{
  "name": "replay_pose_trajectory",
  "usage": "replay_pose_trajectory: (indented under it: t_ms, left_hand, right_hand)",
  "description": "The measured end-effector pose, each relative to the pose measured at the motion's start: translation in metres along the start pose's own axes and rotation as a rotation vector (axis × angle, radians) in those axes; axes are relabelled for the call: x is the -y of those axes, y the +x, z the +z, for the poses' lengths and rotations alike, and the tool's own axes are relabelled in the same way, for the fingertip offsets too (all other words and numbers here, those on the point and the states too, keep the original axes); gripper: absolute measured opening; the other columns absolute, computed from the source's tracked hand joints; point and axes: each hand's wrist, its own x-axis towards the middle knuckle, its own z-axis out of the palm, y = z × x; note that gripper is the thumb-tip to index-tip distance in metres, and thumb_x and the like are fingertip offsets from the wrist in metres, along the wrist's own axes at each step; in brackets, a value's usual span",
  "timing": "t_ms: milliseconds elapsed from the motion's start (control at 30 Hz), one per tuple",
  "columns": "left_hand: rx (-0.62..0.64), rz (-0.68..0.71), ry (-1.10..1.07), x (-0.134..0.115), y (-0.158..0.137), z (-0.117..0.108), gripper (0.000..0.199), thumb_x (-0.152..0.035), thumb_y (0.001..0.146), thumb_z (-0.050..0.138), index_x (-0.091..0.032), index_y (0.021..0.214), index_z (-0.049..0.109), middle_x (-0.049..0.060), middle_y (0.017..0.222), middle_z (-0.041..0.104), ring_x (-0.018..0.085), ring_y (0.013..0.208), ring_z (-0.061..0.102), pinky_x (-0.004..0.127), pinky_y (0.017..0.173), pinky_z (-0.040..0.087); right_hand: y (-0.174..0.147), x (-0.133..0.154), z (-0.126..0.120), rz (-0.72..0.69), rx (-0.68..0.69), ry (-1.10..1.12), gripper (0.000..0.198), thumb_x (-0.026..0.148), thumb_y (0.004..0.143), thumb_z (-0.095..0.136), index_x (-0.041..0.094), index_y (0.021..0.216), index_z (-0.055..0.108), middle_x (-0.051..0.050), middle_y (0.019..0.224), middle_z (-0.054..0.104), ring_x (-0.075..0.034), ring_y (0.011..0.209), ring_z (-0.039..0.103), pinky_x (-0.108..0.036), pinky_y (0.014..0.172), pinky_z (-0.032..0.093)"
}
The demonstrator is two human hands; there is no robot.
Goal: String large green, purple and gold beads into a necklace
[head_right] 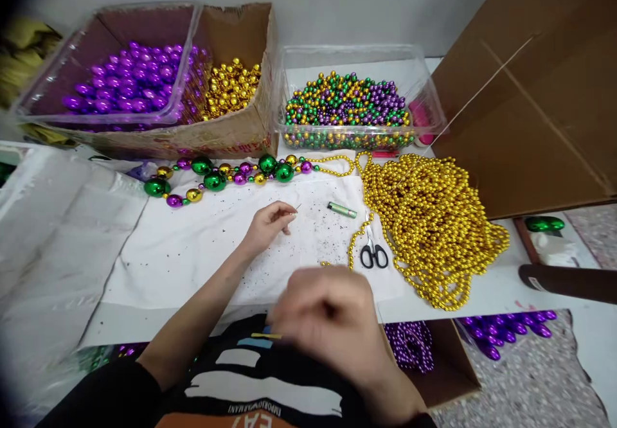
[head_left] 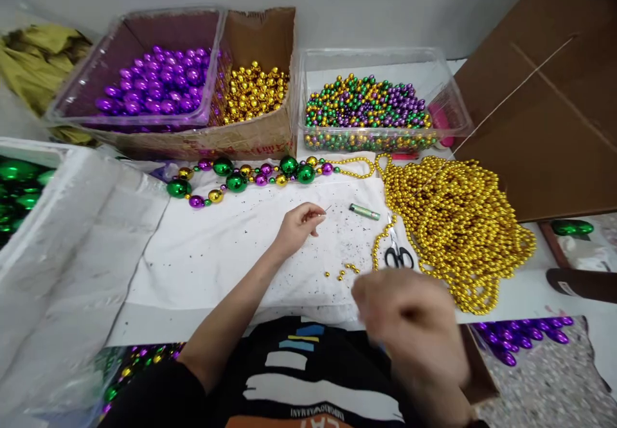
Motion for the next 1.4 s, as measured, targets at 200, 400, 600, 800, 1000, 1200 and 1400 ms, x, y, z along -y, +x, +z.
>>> replay_pose_trajectory:
  t_ms: [200,400,600,800,1000,1200,1400]
  left_hand:
    - [-0.038,-0.207,-0.522,-0.016,-0.042,0.005,0.025,-0.037,0.072,0.077,-0.017,0.085,0.070,-0.004,0.058,0.052,0.008,0.052,0.049,0.021,0.048,0.045]
    - [-0.067,-0.203,-0.602,-0.022,-0.058,0.004,0.029,-0.038,0.071,0.079,-0.016,0.087,0.070,-0.003,0.059,0.054,0.007,0.052,0.049,0.019,0.047,0.046]
    - [-0.097,-0.180,-0.566,-0.024,-0.065,-0.002,0.028,-0.039,0.072,0.078,-0.017,0.086,0.069,-0.004,0.057,0.053,0.007,0.051,0.048,0.019,0.046,0.045]
    - [-0.111,-0.173,-0.535,-0.020,-0.069,-0.001,0.028,-0.038,0.071,0.079,-0.017,0.085,0.069,-0.004,0.057,0.053,0.008,0.051,0.048,0.020,0.046,0.045]
    - [-0.114,-0.174,-0.520,-0.018,-0.069,0.001,0.028,-0.038,0.070,0.079,-0.016,0.085,0.070,-0.004,0.057,0.053,0.008,0.051,0.048,0.020,0.045,0.045]
    - [-0.119,-0.163,-0.499,-0.016,-0.068,0.001,0.027,-0.038,0.071,0.078,-0.016,0.085,0.070,-0.004,0.057,0.053,0.008,0.052,0.049,0.020,0.045,0.046]
    - [-0.124,-0.149,-0.489,-0.014,-0.070,0.000,0.027,-0.038,0.072,0.078,-0.016,0.084,0.070,-0.004,0.058,0.054,0.008,0.051,0.049,0.020,0.045,0.046]
  right_hand:
    - [0.059,-0.059,0.011,0.067,-0.376,-0.011,0.018,0.036,0.080,0.072,0.022,0.073,0.064,0.002,0.063,0.049,-0.011,0.054,0.043,-0.024,0.048,0.037]
    - [0.060,-0.068,0.022,0.001,-0.311,-0.091,0.016,0.032,0.080,0.066,0.020,0.069,0.063,-0.005,0.091,0.064,-0.019,0.089,0.060,-0.027,0.064,0.050]
    - [0.060,-0.061,0.031,0.079,-0.318,-0.001,0.010,0.027,0.077,0.068,0.020,0.070,0.066,-0.005,0.091,0.069,-0.020,0.089,0.063,-0.027,0.062,0.051]
    - [0.061,-0.066,0.031,0.084,-0.322,-0.048,0.011,0.029,0.076,0.068,0.020,0.071,0.066,-0.004,0.084,0.068,-0.018,0.080,0.061,-0.027,0.062,0.051]
    - [0.061,-0.070,0.029,0.098,-0.323,-0.052,0.013,0.030,0.075,0.070,0.019,0.070,0.065,-0.003,0.081,0.067,-0.015,0.071,0.059,-0.028,0.062,0.049]
    - [0.061,-0.068,0.029,0.117,-0.317,-0.044,0.013,0.030,0.075,0.071,0.019,0.069,0.065,-0.002,0.079,0.067,-0.014,0.068,0.057,-0.029,0.064,0.049]
    - [0.062,-0.067,0.030,0.119,-0.315,-0.016,0.013,0.028,0.073,0.072,0.019,0.067,0.065,-0.003,0.079,0.067,-0.015,0.069,0.058,-0.028,0.063,0.049]
